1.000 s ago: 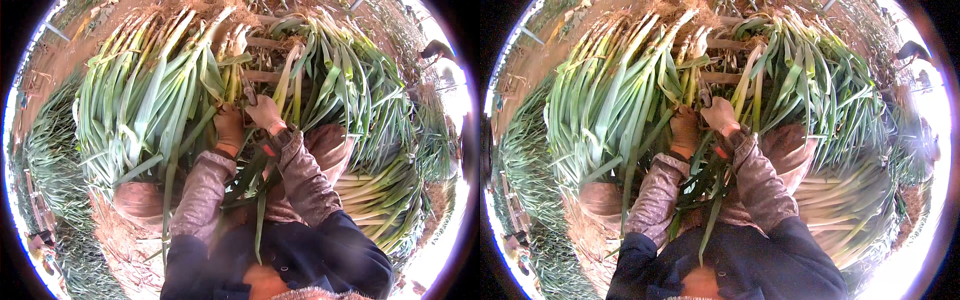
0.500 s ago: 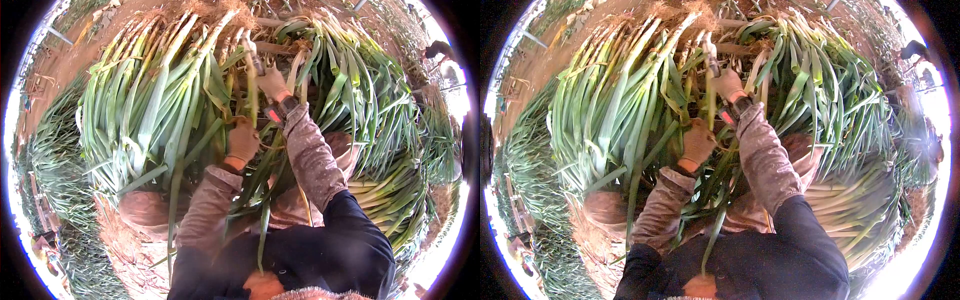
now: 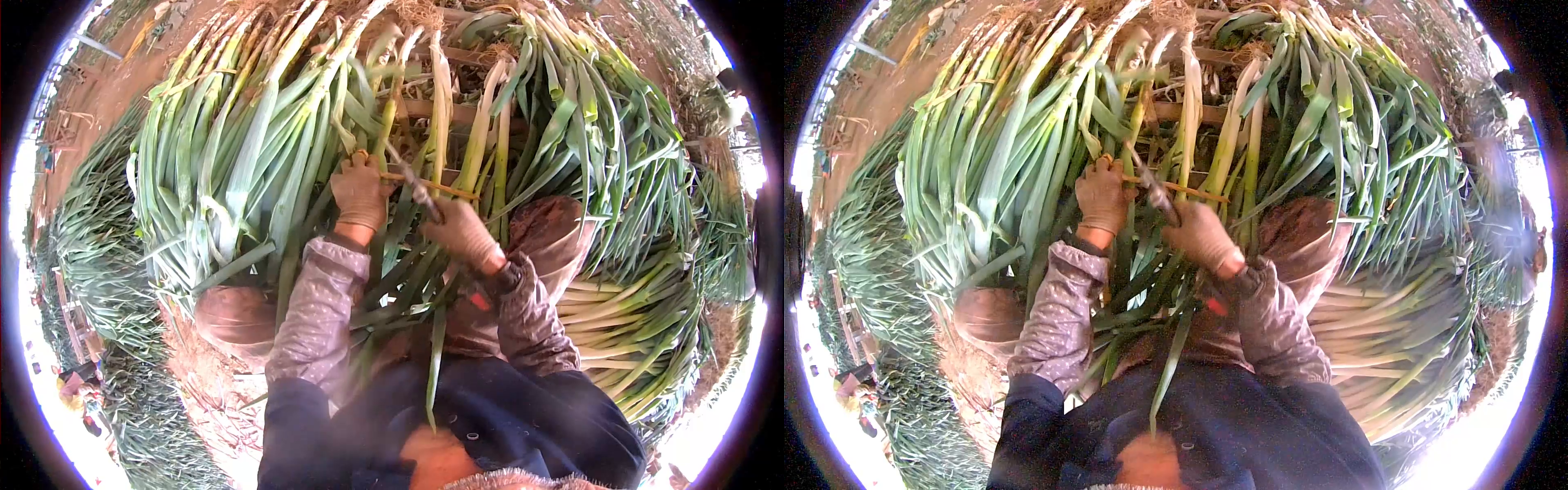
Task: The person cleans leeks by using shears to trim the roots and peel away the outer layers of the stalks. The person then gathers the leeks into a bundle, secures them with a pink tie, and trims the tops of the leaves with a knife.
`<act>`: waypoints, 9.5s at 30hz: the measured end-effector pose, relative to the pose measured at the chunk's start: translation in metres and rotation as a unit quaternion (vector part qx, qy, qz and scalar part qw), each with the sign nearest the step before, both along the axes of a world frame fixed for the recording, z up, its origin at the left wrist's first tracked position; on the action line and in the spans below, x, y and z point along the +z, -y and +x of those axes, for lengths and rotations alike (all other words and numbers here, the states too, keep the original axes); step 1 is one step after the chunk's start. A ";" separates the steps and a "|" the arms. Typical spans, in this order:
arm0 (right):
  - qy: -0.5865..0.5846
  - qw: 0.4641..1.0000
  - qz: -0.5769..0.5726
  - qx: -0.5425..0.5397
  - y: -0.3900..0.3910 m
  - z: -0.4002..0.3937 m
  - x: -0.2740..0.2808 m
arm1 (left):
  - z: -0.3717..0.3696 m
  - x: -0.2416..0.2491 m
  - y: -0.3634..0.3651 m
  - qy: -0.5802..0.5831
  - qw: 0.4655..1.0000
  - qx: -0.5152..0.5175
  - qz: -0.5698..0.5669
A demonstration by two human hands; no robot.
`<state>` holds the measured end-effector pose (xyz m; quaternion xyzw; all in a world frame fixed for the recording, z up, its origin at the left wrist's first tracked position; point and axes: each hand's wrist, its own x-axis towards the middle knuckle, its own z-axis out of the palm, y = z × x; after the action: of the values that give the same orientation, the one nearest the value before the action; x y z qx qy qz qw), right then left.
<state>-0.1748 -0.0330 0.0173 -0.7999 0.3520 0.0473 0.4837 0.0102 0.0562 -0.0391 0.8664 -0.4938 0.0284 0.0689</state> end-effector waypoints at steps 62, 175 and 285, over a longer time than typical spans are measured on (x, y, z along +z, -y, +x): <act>0.003 0.984 0.050 -0.171 0.091 0.043 0.020 | -0.083 -0.014 0.031 -0.238 0.969 -0.073 0.004; 0.028 0.982 0.095 -0.158 0.021 -0.005 -0.014 | -0.078 -0.050 0.010 -0.609 0.664 0.246 -0.356; 0.080 0.986 0.068 -0.131 0.062 -0.056 0.000 | -0.097 0.001 0.032 -0.364 0.931 -0.013 0.024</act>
<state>-0.2312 -0.0952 0.0176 -0.7130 0.4103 -0.0567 0.5657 -0.0869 0.0237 -0.0386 0.8122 -0.4462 -0.3018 0.2240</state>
